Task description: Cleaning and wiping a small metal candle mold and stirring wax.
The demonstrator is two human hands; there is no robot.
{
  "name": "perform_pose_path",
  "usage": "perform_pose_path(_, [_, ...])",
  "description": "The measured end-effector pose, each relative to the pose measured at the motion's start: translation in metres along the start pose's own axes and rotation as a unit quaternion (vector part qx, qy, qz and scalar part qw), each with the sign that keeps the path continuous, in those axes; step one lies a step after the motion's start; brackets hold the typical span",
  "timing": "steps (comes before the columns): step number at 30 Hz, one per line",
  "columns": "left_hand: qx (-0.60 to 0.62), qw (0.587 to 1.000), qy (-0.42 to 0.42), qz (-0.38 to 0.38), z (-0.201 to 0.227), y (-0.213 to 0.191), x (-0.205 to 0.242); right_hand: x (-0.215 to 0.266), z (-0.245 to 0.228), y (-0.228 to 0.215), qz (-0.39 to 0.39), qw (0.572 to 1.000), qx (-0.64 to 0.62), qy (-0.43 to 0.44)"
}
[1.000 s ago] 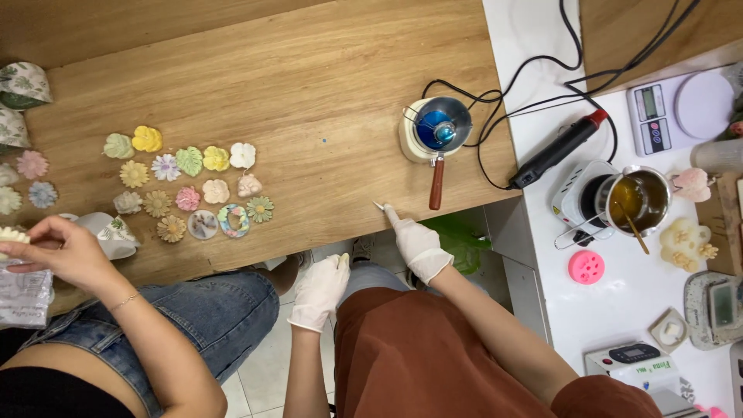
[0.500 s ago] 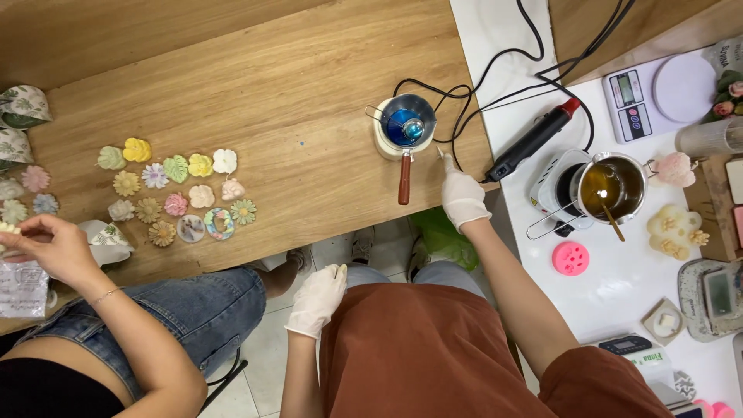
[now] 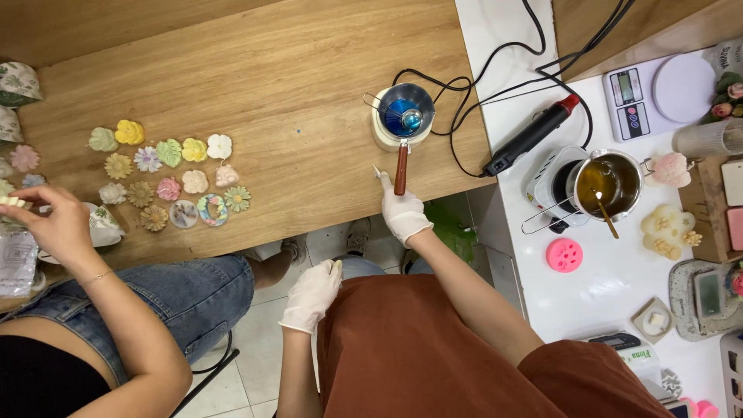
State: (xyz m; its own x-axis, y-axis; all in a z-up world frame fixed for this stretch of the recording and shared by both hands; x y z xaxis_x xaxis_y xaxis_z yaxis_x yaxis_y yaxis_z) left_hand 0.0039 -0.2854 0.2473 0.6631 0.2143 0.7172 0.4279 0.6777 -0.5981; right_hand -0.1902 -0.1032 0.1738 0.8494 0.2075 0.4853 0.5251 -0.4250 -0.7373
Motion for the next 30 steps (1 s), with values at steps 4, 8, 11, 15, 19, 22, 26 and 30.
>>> perform_pose_path(4, [0.002,1.0,-0.012,-0.005,-0.008,0.0,0.0,0.016,0.019,-0.04,0.009,0.999,0.021,0.039])
perform_pose_path(8, [0.004,1.0,-0.015,-0.007,-0.024,0.01,-0.002,0.011,0.062,-0.088,0.041,0.992,0.104,0.065])
perform_pose_path(11, [-0.001,1.0,0.0,-0.01,-0.021,0.011,-0.004,-0.006,0.083,-0.1,0.047,0.988,0.126,0.07])
perform_pose_path(15, [0.001,1.0,-0.002,-0.01,-0.019,0.009,0.0,-0.004,0.06,-0.091,0.046,0.986,0.159,0.009])
perform_pose_path(19, [0.007,1.0,0.003,0.0,-0.016,0.009,-0.006,0.007,0.033,-0.051,-0.009,0.988,0.152,0.003])
perform_pose_path(22, [0.002,1.0,0.0,-0.005,-0.014,0.01,-0.003,0.0,0.049,-0.01,-0.017,0.988,0.153,-0.025])
perform_pose_path(26, [0.004,1.0,0.0,-0.001,-0.023,0.014,-0.007,0.02,0.036,-0.068,0.017,0.994,0.096,0.042])
perform_pose_path(30, [-0.004,1.0,-0.005,0.009,-0.029,0.017,-0.001,-0.001,0.067,-0.099,0.031,0.991,0.112,0.06])
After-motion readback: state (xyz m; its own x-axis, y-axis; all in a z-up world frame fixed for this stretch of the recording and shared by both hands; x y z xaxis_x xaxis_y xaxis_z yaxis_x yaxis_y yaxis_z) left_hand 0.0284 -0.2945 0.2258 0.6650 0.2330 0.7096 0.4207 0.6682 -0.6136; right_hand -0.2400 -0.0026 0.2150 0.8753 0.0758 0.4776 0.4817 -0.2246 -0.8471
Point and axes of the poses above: each hand's wrist, its own x-axis away from the middle knuckle, its own y-axis out of the palm, z = x × y, the point moved 10 cm from there along -x, towards the middle knuckle, and after that the axes turned 2 degrees about -y, right-handed, at the moved point
